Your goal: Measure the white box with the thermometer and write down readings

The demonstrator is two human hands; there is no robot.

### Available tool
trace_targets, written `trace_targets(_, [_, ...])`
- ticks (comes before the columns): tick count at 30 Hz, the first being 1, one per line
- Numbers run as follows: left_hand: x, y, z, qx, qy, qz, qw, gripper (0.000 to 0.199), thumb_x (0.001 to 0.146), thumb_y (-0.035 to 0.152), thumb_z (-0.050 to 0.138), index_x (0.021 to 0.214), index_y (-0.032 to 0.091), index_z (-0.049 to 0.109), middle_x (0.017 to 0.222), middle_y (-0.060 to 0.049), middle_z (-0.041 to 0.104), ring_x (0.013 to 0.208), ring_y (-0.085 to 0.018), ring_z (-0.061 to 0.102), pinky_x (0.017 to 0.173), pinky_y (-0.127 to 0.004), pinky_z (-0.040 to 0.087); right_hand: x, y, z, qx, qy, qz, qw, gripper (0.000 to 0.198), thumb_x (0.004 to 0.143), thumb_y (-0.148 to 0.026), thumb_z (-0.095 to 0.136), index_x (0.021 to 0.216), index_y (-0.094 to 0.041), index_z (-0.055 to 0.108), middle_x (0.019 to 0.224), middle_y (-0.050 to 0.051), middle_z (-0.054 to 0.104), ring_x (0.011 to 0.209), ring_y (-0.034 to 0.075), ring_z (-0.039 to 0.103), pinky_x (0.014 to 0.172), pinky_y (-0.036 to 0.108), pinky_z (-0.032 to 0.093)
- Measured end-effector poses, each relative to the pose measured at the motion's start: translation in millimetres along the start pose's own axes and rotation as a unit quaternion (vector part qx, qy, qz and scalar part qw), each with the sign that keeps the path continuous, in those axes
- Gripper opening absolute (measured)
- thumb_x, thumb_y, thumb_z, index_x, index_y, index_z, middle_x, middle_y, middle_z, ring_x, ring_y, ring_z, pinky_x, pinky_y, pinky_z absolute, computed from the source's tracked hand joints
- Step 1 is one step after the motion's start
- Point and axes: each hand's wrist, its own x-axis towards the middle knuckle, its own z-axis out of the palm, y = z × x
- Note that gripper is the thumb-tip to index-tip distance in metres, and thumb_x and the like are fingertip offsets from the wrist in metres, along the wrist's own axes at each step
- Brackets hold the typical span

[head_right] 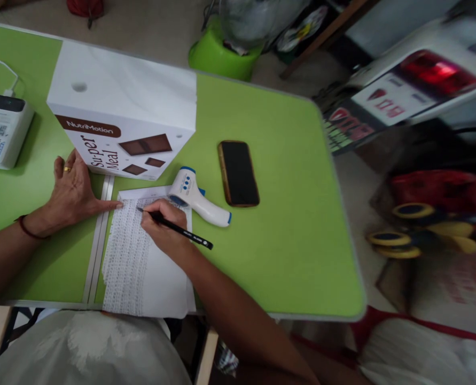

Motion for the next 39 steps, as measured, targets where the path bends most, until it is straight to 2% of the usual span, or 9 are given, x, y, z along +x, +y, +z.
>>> trace_targets(10, [-0.4,-2.3,2.0,0.007,0.004,0.004,1.0,0.153,0.056,0.096,0.071,0.164,0.007,0.009,0.165,-0.033,0.025,0.154,-0.055,0.02,0.122,-0.07,0.004,-0.9,-0.2,1.3,-0.018,-0.017,-0.004,1.0,0.005,0.073,-0.023,0.06,0.07,-0.026,0.062,0.062,-0.004,0.064,0.055,0.013,0.057,0.056,0.029,0.051])
trace_targets(16, [-0.1,-0.8,0.8,0.006,-0.004,0.001,1.0,0.156,0.056,0.1,0.065,0.163,0.002,0.008,0.165,-0.034,0.024,0.154,-0.055,0.018,0.122,-0.071,0.002,-0.7,0.4,1.9,-0.009,-0.008,-0.016,1.0,0.006,0.073,-0.023,0.058,0.068,-0.026,0.06,0.058,-0.005,0.062,0.052,0.012,0.055,0.052,0.028,0.048])
trace_targets(21, [-0.2,-1.1,0.3,-0.006,-0.001,0.001,1.0,0.154,0.055,0.099,0.067,0.164,0.006,0.011,0.166,-0.032,0.023,0.155,-0.054,0.018,0.123,-0.07,0.002,-1.4,2.0,2.3,-0.001,-0.001,-0.034,0.999,0.006,0.073,-0.02,0.059,0.069,-0.025,0.061,0.06,-0.005,0.063,0.053,0.012,0.055,0.053,0.027,0.049])
trace_targets(39, [0.4,1.7,-1.1,0.021,-0.013,-0.003,1.0,0.154,0.058,0.1,0.064,0.162,0.001,0.009,0.164,-0.036,0.024,0.154,-0.054,0.019,0.122,-0.07,0.004,-1.1,-2.2,0.5,-0.04,-0.002,-0.022,0.999,0.01,0.073,-0.021,0.055,0.065,-0.025,0.055,0.056,-0.005,0.058,0.051,0.011,0.052,0.05,0.026,0.045])
